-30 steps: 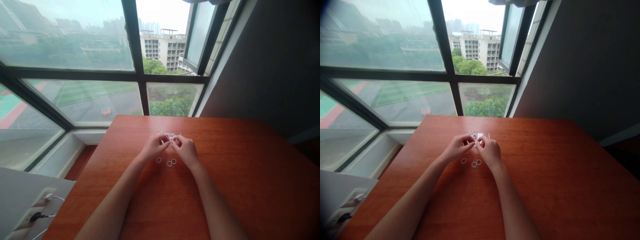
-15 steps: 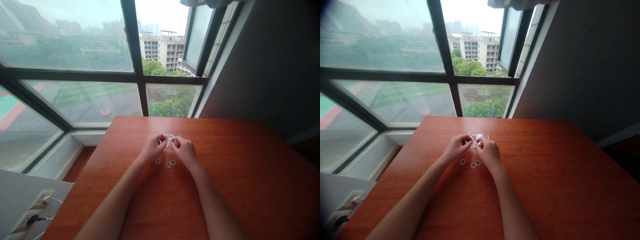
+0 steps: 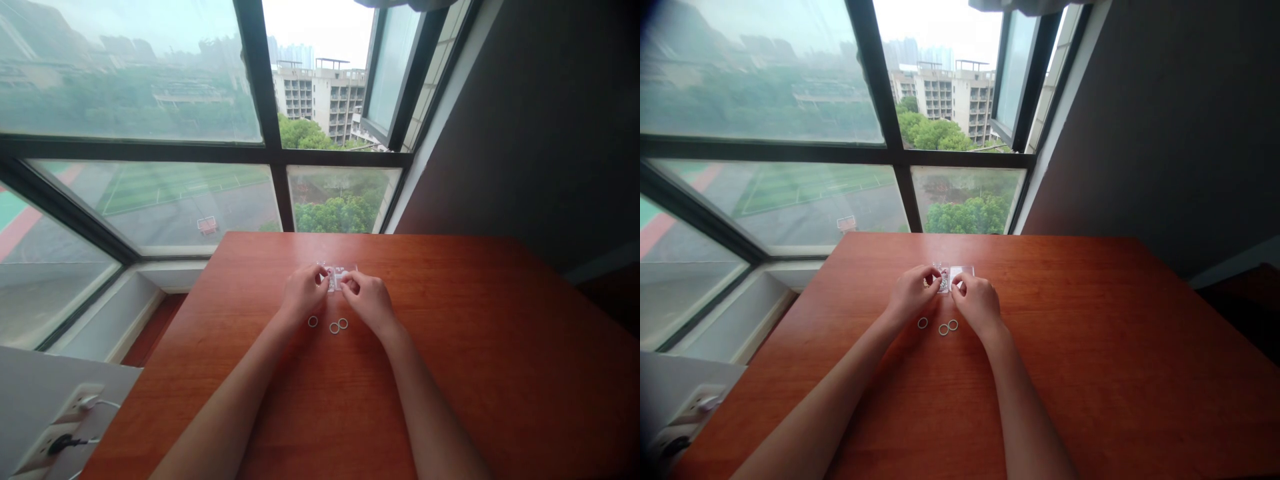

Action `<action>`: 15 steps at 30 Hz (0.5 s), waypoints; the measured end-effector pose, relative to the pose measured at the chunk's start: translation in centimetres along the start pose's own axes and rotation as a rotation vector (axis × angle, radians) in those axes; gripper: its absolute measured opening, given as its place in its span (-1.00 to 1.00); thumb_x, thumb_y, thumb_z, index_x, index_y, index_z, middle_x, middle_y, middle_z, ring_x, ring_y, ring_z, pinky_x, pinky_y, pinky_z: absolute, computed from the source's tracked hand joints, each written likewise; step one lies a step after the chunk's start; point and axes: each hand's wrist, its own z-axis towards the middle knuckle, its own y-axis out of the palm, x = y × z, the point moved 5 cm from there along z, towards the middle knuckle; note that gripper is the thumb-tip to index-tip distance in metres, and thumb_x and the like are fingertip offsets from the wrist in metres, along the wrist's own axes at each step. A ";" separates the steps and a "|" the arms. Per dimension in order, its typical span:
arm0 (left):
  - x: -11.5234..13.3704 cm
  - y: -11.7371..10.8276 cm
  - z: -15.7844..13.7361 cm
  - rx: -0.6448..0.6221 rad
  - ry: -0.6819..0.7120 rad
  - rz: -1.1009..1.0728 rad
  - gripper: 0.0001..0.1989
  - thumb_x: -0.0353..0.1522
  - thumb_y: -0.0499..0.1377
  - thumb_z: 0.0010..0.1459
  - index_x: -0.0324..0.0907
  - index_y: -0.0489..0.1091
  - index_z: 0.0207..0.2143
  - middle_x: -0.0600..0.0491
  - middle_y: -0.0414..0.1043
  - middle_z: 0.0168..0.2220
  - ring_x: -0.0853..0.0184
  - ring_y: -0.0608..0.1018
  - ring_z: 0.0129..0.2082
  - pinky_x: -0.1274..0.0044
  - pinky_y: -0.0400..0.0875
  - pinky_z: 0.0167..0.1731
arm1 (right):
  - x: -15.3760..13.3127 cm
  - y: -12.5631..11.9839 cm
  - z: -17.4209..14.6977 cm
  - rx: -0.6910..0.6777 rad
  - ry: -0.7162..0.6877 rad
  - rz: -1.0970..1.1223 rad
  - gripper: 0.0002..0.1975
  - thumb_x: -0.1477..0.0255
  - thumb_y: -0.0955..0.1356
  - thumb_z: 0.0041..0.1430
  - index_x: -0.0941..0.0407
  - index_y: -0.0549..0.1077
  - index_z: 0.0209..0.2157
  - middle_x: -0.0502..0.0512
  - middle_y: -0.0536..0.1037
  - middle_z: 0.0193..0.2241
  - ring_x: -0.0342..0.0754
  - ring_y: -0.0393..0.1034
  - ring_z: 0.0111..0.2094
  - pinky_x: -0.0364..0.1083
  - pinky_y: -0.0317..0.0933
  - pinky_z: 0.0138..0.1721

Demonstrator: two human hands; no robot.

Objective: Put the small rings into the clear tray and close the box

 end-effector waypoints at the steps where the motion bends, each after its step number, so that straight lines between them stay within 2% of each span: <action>1: 0.0 -0.1 0.0 0.002 0.006 -0.003 -0.87 -0.33 0.12 0.10 -0.15 0.44 -0.39 0.08 0.46 -0.46 0.37 0.45 -0.47 0.57 0.19 -0.46 | 0.0 0.0 0.0 -0.001 0.000 0.000 -0.89 0.39 0.33 0.10 0.03 0.52 -0.35 -0.04 0.52 -0.56 -0.12 0.38 -0.50 -0.19 0.13 -0.39; 7: -1.0 -0.8 0.0 0.019 0.001 -0.037 -0.87 -0.35 0.12 0.09 -0.15 0.46 -0.40 0.07 0.47 -0.45 0.37 0.45 -0.45 0.58 0.23 -0.44 | 0.1 -0.4 0.0 -0.057 0.015 -0.015 -0.87 0.41 0.32 0.09 0.06 0.52 -0.35 -0.02 0.53 -0.54 -0.12 0.39 -0.48 -0.19 0.14 -0.38; 15: -2.5 -1.9 0.4 0.038 -0.042 -0.085 -0.85 -0.34 0.13 0.08 -0.17 0.48 -0.38 0.05 0.51 -0.42 0.38 0.46 -0.46 0.59 0.25 -0.46 | 0.1 0.4 -1.4 -0.463 -0.049 -0.046 -0.87 0.49 0.35 -0.03 0.05 0.56 -0.47 -0.04 0.55 -0.55 -0.15 0.38 -0.51 -0.21 0.06 -0.50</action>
